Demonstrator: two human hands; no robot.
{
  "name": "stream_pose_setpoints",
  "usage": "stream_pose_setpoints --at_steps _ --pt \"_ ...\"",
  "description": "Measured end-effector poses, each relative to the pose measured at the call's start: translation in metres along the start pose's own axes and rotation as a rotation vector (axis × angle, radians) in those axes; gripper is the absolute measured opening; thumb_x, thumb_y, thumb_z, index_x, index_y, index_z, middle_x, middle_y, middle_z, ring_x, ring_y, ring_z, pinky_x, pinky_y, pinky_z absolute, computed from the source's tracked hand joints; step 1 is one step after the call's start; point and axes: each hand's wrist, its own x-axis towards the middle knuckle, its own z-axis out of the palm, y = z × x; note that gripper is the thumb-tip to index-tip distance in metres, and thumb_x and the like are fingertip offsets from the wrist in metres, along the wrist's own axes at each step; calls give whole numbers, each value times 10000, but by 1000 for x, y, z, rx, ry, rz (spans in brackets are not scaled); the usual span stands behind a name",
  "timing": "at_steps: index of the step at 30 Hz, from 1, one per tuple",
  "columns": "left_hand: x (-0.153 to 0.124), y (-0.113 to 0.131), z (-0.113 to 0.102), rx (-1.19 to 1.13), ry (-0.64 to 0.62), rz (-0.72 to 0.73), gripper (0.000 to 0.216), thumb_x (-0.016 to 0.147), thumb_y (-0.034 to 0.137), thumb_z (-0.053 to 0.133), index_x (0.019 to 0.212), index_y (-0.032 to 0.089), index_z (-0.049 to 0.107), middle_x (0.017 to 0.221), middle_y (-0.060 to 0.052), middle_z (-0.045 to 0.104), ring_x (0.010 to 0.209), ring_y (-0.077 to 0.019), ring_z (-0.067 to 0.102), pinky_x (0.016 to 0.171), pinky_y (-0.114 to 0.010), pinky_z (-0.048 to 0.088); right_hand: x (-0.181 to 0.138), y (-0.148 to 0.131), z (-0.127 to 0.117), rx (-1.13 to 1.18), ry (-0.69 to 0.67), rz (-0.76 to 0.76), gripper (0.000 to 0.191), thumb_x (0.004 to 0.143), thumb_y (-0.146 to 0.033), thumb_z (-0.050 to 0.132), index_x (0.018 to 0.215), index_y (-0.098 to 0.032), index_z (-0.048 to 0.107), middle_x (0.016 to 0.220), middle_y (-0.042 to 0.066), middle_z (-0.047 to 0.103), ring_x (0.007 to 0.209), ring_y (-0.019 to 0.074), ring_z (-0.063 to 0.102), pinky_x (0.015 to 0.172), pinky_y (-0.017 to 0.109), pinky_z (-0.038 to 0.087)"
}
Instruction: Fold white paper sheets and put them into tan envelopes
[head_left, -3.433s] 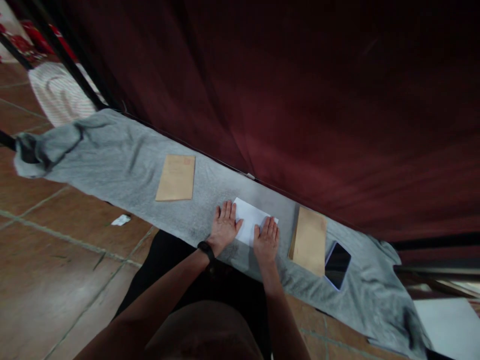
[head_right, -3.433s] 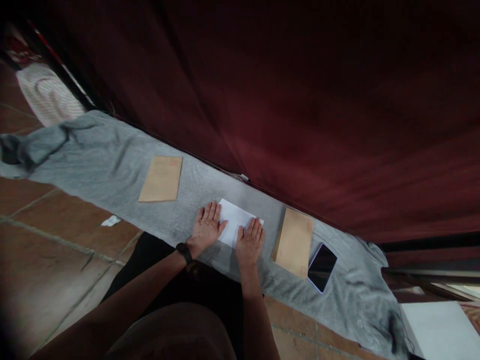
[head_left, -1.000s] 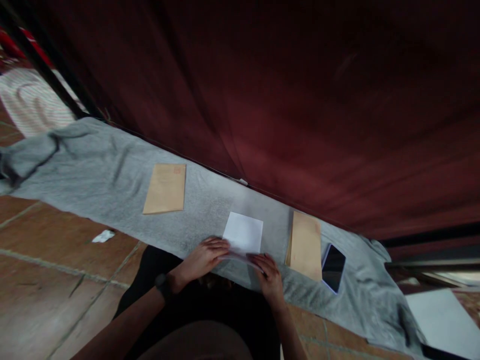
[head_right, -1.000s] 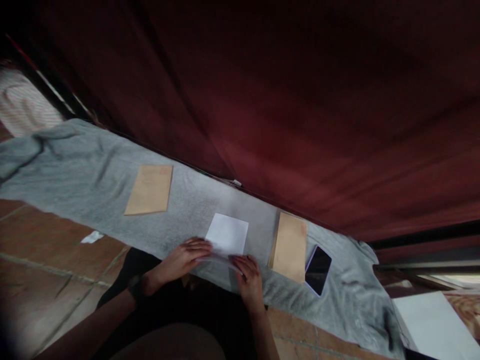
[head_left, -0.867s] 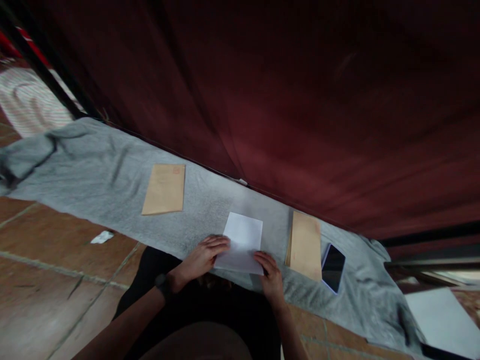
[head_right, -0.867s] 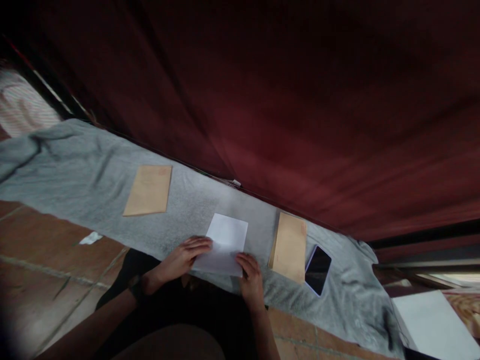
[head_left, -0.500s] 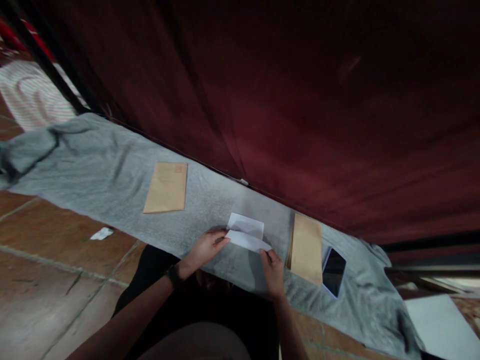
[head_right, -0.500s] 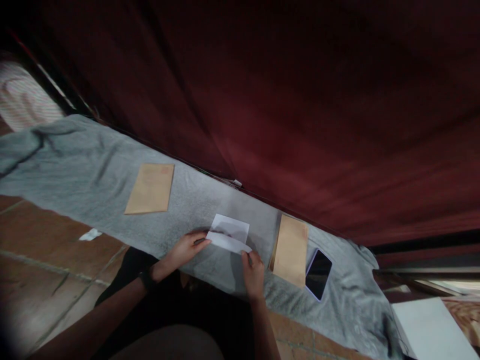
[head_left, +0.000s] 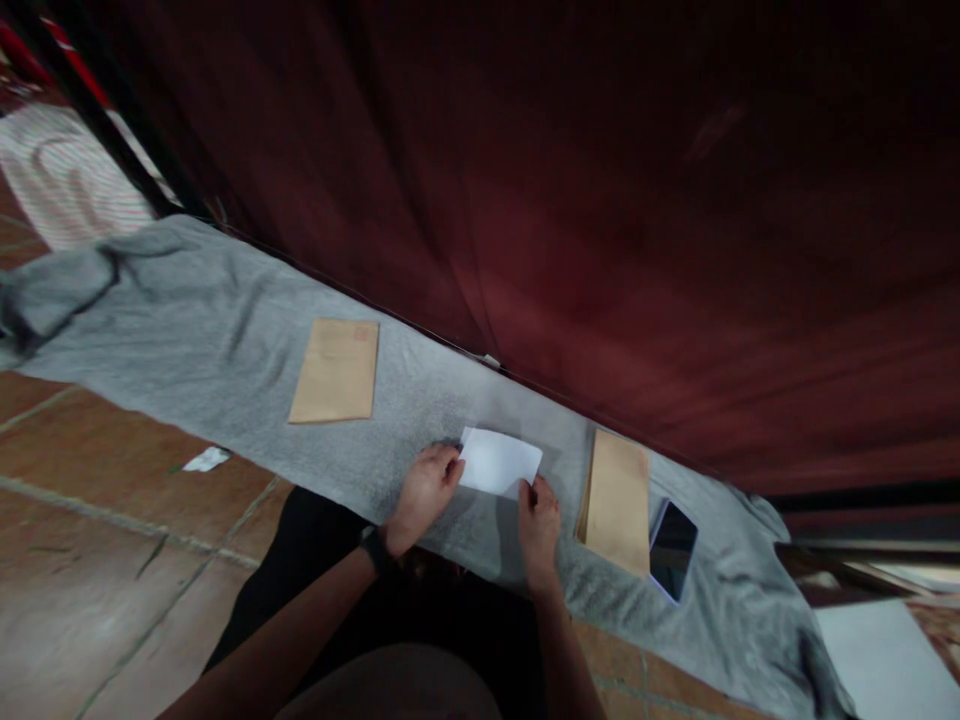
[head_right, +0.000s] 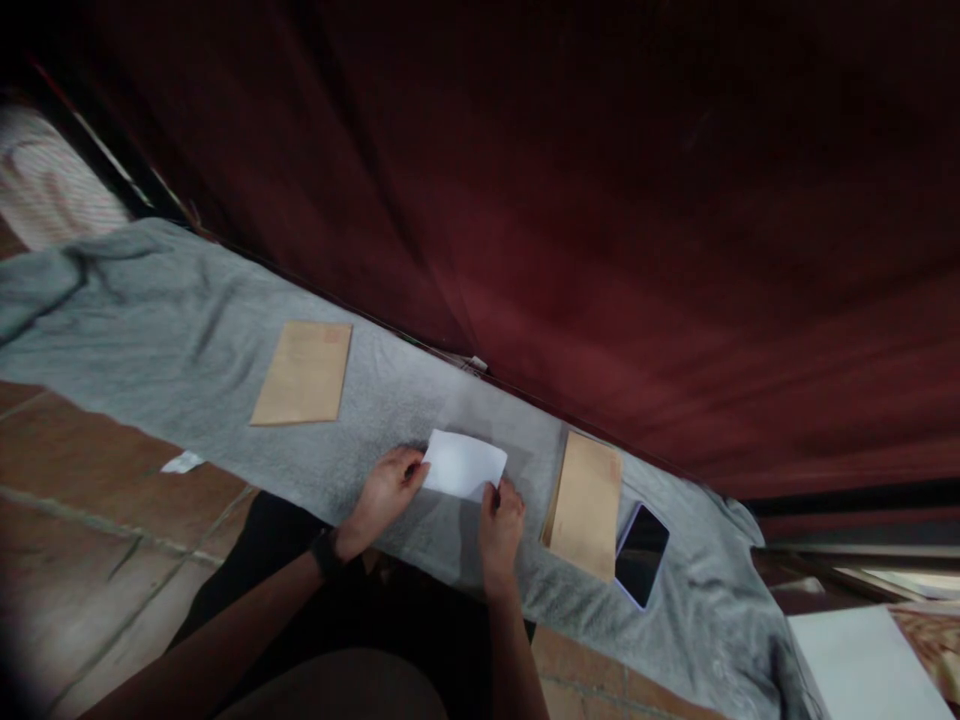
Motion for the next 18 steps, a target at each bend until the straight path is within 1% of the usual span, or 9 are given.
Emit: stream_pose_setpoints --at_steps 3,6,10,13,18 --pt "-2 2 0 71 16 25 164 958 245 521 815 220 598 849 -51 641 850 -222 612 818 -367 505 -1 0 2 -35 -7 -16 503 1042 -505 364 1177 -131 671 1067 173 737 970 298 670 904 456 477" --pt "-3 4 2 130 30 38 148 950 231 519 832 216 607 883 -70 639 876 -245 600 832 -397 504 -2 1 4 -39 6 -34 497 1043 -500 356 1175 -138 670 1078 169 731 980 290 660 917 452 464" --pt "-4 4 4 206 73 68 111 936 224 534 852 224 607 891 -63 632 861 -240 588 814 -392 505 -3 1 6 -41 25 -45 488 1043 -487 357 1240 -149 648 1103 164 725 1001 285 647 935 445 449" --pt "-5 4 4 230 78 84 106 925 214 545 829 227 590 888 -59 624 843 -235 581 795 -387 507 -2 -1 5 -58 9 -39 494 1043 -473 356 1292 -141 624 1097 163 724 984 288 645 924 443 450" --pt "-5 4 3 217 61 77 115 910 210 556 799 228 576 903 -68 620 866 -248 578 815 -405 509 -2 -5 3 -71 -11 -35 481 1043 -443 361 1309 -133 616 1101 167 725 999 296 645 929 449 444"
